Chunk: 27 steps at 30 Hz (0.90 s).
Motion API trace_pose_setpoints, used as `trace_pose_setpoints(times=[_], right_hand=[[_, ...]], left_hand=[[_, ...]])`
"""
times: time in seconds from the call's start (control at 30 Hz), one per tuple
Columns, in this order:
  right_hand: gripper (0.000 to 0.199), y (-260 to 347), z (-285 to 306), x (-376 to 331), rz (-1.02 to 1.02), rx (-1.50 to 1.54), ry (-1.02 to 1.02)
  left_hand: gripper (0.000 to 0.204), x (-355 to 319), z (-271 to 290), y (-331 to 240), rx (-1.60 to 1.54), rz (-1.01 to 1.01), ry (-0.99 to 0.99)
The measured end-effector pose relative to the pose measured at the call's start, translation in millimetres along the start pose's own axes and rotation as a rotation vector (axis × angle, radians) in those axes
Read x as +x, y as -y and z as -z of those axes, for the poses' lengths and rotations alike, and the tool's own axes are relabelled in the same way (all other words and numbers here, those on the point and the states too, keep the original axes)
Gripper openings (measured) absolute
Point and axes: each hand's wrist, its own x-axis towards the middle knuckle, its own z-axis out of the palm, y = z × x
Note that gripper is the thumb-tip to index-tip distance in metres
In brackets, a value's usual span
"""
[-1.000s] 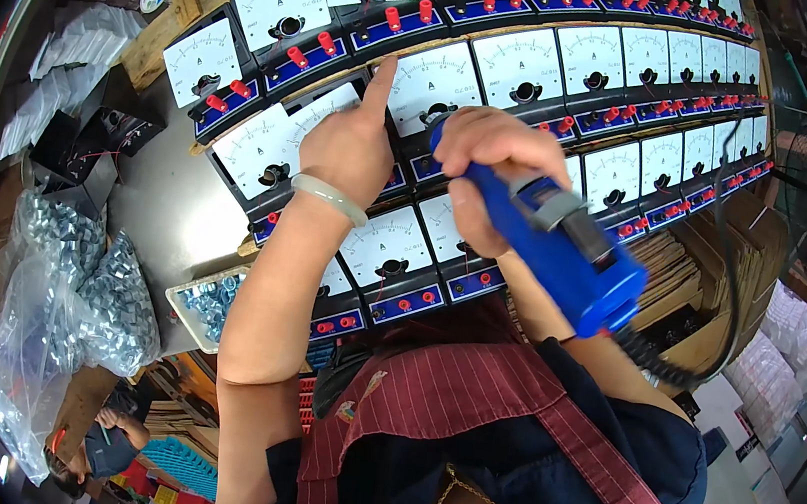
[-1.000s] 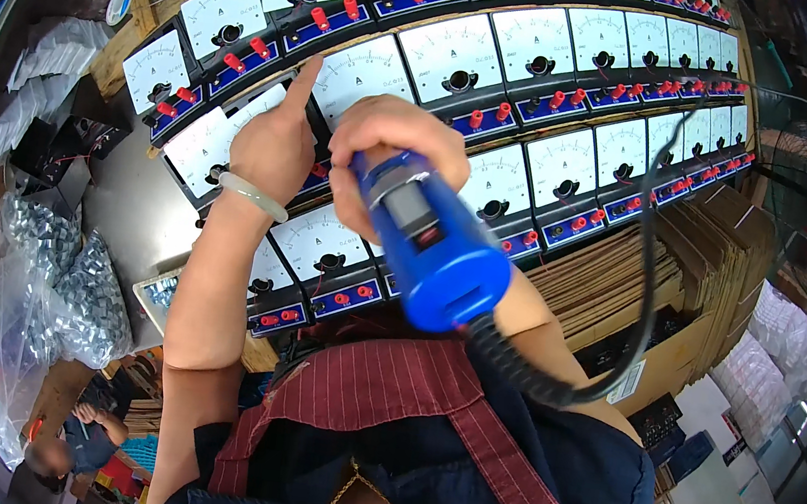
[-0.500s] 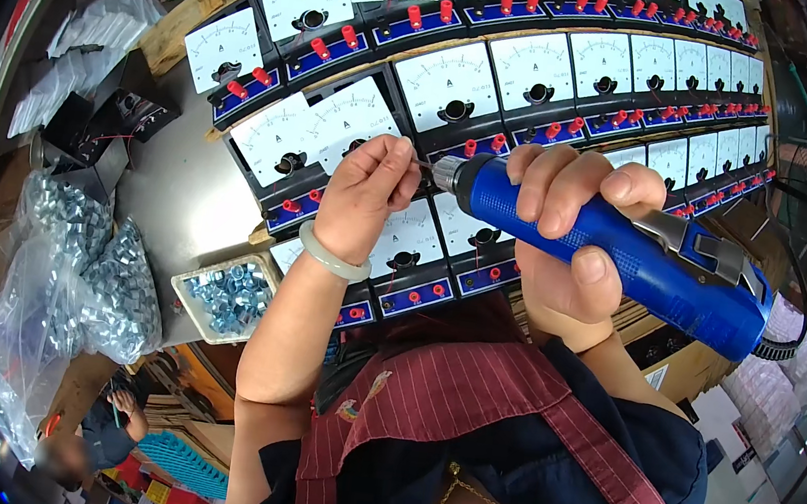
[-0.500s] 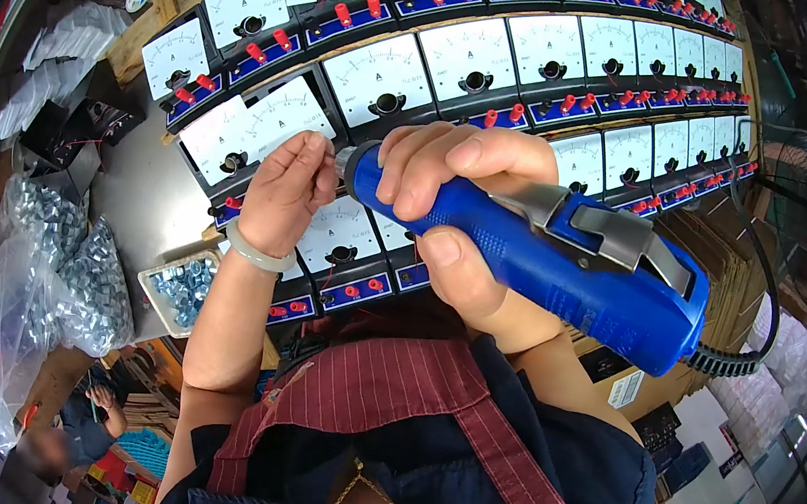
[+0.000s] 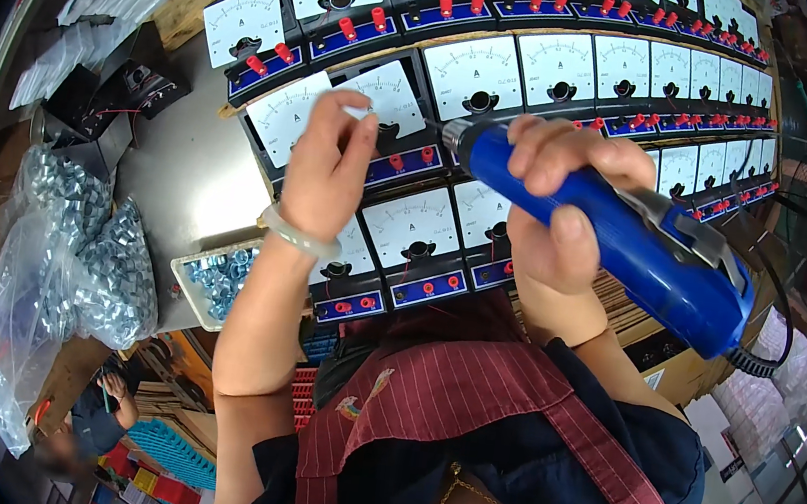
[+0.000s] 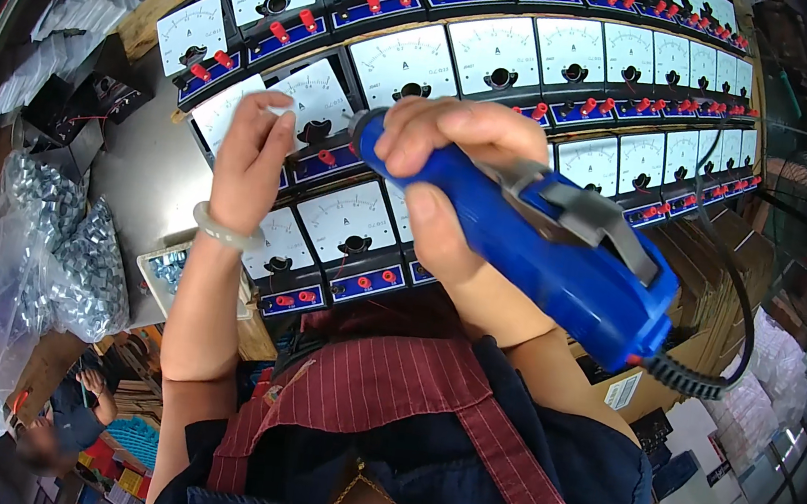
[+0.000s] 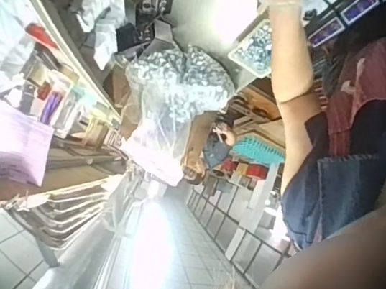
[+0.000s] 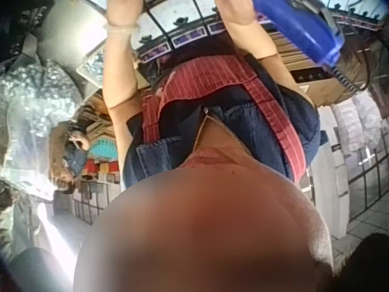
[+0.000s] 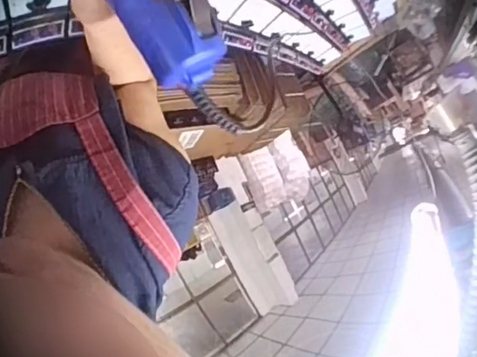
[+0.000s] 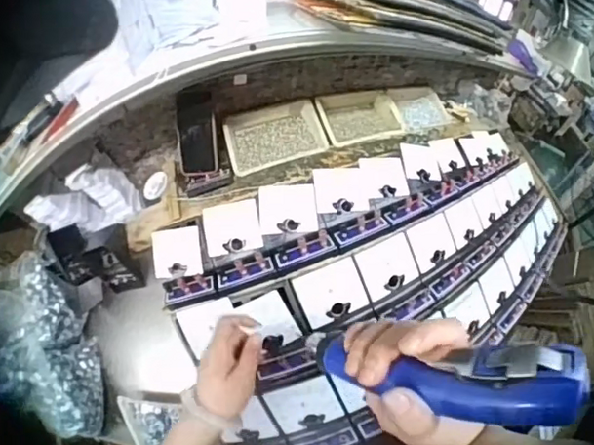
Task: Assembling components of analog meters using an electric screwdriver.
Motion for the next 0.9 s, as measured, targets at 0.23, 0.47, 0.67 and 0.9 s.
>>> trace_pose_setpoints(times=[0.23, 0.47, 0.67, 0.9], right_hand=[[0.04, -48.1, -6.1, -3.2, 0.096, -0.039, 0.007], [0.042, -64.4, -10.4, -6.2, 0.067, -0.094, 0.023], [0.042, -66.5, -16.0, -5.1, 0.052, -0.093, 0.051], [0.034, -65.2, -21.0, -1.1, 0.045, -0.12, 0.111]], left_hand=[[0.054, 33.2, 4.8, 13.9, 0.765, -0.201, -0.037], [0.058, 41.9, 6.3, 26.3, 0.767, -0.311, -0.06], [0.061, 42.8, 8.3, 34.8, 0.711, -0.361, -0.072], [0.062, 41.7, 7.2, 32.1, 0.715, -0.358, -0.07]])
